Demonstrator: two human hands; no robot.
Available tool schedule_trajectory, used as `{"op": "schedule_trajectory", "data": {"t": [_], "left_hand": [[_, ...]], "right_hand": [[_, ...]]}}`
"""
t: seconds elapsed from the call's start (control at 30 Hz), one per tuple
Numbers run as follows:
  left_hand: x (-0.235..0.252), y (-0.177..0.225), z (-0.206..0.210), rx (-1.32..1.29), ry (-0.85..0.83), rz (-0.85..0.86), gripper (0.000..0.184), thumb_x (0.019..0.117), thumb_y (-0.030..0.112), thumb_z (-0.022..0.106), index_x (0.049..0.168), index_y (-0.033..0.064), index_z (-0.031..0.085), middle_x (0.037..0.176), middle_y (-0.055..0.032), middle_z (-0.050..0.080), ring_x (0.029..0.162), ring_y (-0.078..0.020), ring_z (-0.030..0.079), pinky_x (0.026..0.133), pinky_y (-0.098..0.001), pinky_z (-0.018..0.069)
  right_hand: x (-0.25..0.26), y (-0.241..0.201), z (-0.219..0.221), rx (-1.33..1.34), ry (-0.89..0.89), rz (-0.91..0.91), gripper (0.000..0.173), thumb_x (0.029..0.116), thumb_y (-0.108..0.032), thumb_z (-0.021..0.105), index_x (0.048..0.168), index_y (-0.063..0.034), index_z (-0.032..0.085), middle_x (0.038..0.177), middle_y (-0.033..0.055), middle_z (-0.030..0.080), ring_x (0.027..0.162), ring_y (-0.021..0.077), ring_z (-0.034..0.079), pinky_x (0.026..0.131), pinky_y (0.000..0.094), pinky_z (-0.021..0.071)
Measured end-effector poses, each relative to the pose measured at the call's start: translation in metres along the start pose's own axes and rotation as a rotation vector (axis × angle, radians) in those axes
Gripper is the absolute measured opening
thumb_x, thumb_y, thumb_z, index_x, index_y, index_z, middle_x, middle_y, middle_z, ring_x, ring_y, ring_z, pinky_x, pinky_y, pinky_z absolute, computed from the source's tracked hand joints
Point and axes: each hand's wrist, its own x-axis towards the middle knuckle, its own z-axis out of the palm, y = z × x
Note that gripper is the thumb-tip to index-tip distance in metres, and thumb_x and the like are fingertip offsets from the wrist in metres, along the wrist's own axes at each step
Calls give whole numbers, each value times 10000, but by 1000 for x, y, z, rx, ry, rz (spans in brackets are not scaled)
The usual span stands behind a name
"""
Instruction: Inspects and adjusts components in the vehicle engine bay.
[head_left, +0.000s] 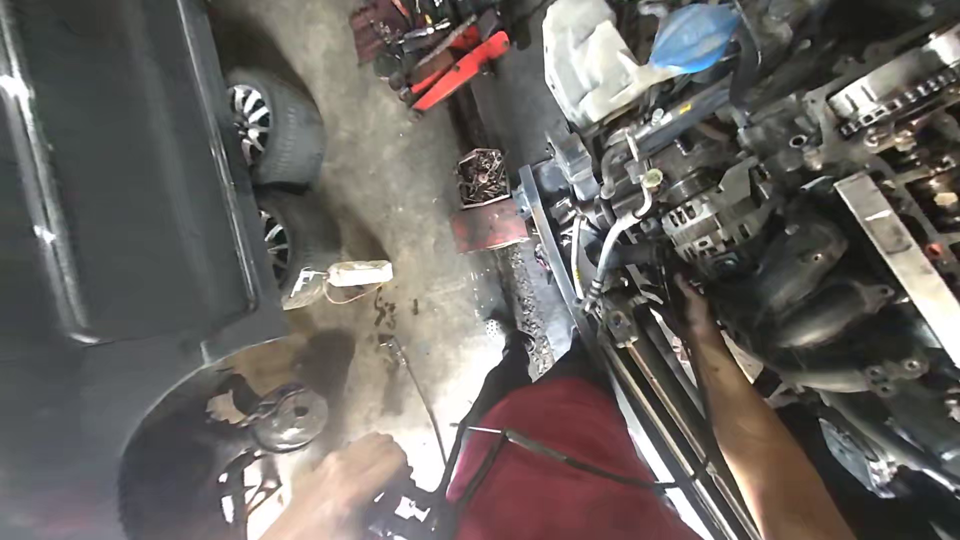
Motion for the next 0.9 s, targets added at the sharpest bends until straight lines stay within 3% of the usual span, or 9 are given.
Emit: {"op": "schedule_trajectory", "data": {"t": [0.07, 0.2, 0.47, 0.57, 0.63, 0.77, 0.9], "left_hand": [[7, -5, 5, 54, 12, 58, 223, 794, 241, 723, 785, 36, 636, 757, -122, 657, 744, -307, 677, 685, -442, 558], [24, -10, 16, 128, 42, 162, 254, 763, 317, 697, 759, 79, 608, 712, -77, 633, 699, -265, 669, 639, -396, 554], [53, -16, 35, 198, 73, 267, 294, 715, 369, 688, 747, 90, 604, 665, -59, 615, 646, -255, 669, 591, -391, 558], [63, -14, 35, 152, 15, 235, 321, 648, 328, 773, 747, 65, 617, 672, -82, 628, 666, -284, 687, 596, -425, 564], [70, -12, 38, 154, 0, 250, 288, 689, 311, 762, 755, 73, 614, 682, -78, 634, 678, -277, 689, 610, -421, 566], [87, -2, 41, 106, -109, 239, 272, 648, 126, 837, 805, 54, 626, 738, -114, 668, 755, -329, 709, 690, -480, 576], [107, 12, 43, 64, -285, 196, 235, 747, 49, 787, 935, 22, 647, 860, -160, 697, 888, -369, 702, 832, -521, 554]], "right_hand": [[-5, 3, -7, -137, -21, -40, 391, 1042, -282, 471, 1345, -43, 534, 1149, 95, 699, 984, 210, 692, 827, 409, 595], [-9, 6, -14, -323, 50, -42, 288, 1023, -74, 573, 1286, 42, 564, 1031, 114, 688, 893, 180, 694, 812, 365, 605], [-13, 5, -10, -434, 105, 8, 313, 1061, -92, 521, 1351, 19, 552, 1088, 130, 680, 901, 175, 684, 789, 344, 589], [-12, 4, -11, -451, 97, -8, 318, 1068, -94, 507, 1366, 9, 546, 1088, 131, 702, 892, 185, 711, 784, 350, 606], [-12, 5, -12, -484, 82, -13, 322, 1071, -98, 499, 1372, 11, 536, 1095, 125, 713, 888, 175, 718, 779, 336, 604], [-13, 0, -9, -580, 72, 6, 334, 1080, -105, 487, 1392, 11, 511, 1176, 127, 710, 973, 166, 715, 813, 326, 589], [-13, -6, -6, -630, 68, 48, 361, 1092, -115, 460, 1442, -28, 473, 1285, 119, 687, 1059, 176, 706, 854, 346, 579]]}}
